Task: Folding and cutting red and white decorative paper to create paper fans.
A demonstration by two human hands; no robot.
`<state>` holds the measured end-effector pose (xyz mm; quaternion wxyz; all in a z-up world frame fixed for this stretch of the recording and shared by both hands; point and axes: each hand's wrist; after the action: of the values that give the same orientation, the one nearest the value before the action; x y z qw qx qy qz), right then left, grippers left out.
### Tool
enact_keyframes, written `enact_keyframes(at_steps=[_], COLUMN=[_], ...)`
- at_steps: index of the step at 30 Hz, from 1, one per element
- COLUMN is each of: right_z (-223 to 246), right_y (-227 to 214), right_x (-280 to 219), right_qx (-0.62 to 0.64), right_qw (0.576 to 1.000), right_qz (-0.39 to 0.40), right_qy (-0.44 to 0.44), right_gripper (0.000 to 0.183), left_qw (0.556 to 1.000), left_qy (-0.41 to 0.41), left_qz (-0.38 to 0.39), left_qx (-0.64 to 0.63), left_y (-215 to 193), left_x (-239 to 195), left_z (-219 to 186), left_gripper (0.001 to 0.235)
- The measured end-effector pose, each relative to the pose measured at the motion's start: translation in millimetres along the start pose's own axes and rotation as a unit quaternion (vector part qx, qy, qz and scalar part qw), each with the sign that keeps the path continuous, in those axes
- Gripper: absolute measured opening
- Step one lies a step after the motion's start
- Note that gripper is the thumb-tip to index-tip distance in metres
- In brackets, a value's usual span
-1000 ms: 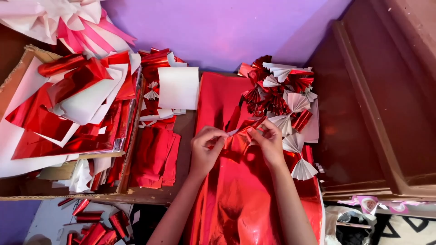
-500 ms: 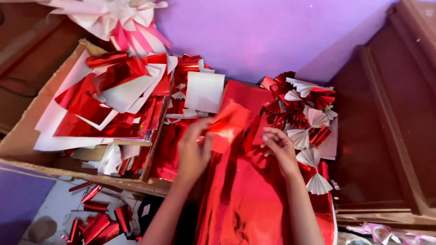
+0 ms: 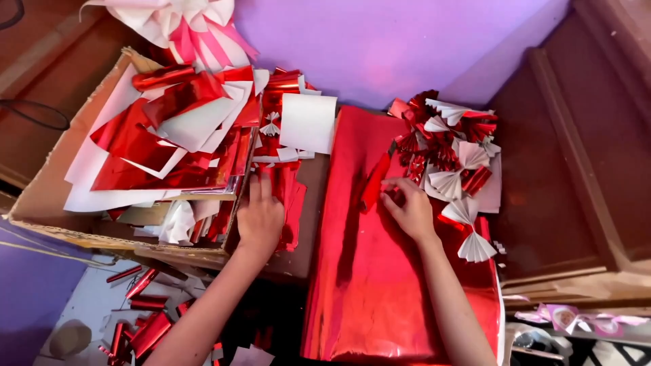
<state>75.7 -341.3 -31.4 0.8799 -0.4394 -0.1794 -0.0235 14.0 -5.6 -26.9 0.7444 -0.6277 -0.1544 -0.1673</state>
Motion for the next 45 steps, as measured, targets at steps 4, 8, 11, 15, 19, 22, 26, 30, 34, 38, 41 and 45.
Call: enact_keyframes(at_steps=[4, 8, 11, 15, 19, 22, 26, 30, 34, 38, 41, 45], right_z=[-12, -15, -13, -21, -20, -19, -24, -37, -46, -60, -52, -89], right_y=[8, 14, 13, 17, 14, 12, 12, 19, 19, 27, 19, 34], right_x=[2, 0, 0, 3, 4, 5, 15, 28, 29, 26, 20, 19], right_qx=[0.026, -0.008, -0.035, -0.048, -0.037, -0.022, 0.036, 0.131, 0.267, 0.395, 0.483, 0.543], right_qw=[1.0, 1.0, 0.999, 0.999, 0.999, 1.0, 0.997, 0.984, 0.955, 0.91, 0.864, 0.788], right_qz=[-0.009, -0.004, -0.003, 0.016, 0.011, 0.02, 0.064, 0.107, 0.066, 0.036, 0.002, -0.052], right_qy=[-0.01, -0.014, -0.017, -0.018, -0.016, -0.004, 0.018, 0.052, 0.112, 0.125, 0.145, 0.284], right_gripper=[0.027, 0.024, 0.023, 0.024, 0.024, 0.025, 0.026, 0.025, 0.031, 0.055, 0.069, 0.079], left_qw=[0.985, 0.943, 0.956, 0.973, 0.968, 0.968, 0.873, 0.774, 0.571, 0.328, 0.406, 0.619], left_qy=[0.061, 0.039, 0.053, 0.005, -0.016, -0.033, -0.205, -0.279, -0.209, -0.249, -0.147, -0.046], left_qz=[-0.147, 0.047, 0.013, 0.074, 0.093, 0.046, 0.052, -0.015, -0.086, 0.172, 0.16, 0.116], left_qx=[-0.064, -0.328, -0.288, -0.219, -0.235, -0.245, -0.44, -0.569, -0.789, -0.895, -0.888, -0.776], left_y=[16, 55, 58, 86, 151, 120, 112, 105, 14, -23, 44, 57], left_x=[23, 63, 98, 137, 160, 153, 160, 176, 165, 138, 131, 119], left_z=[-5, -26, -39, -42, -30, -27, -19, -21, -52, -83, -114, -124], left_gripper=[0.01, 0.035, 0.038, 0.059, 0.023, 0.017, 0.026, 0.027, 0.014, 0.073, 0.03, 0.027])
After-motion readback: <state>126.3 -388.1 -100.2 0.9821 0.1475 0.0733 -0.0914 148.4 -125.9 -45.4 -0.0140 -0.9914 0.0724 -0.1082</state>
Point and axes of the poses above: each hand's wrist, its own x-axis towards the middle knuckle, its own y-axis out of the palm, z = x × y, and after that the axes turned 7 degrees about -x, right-handed
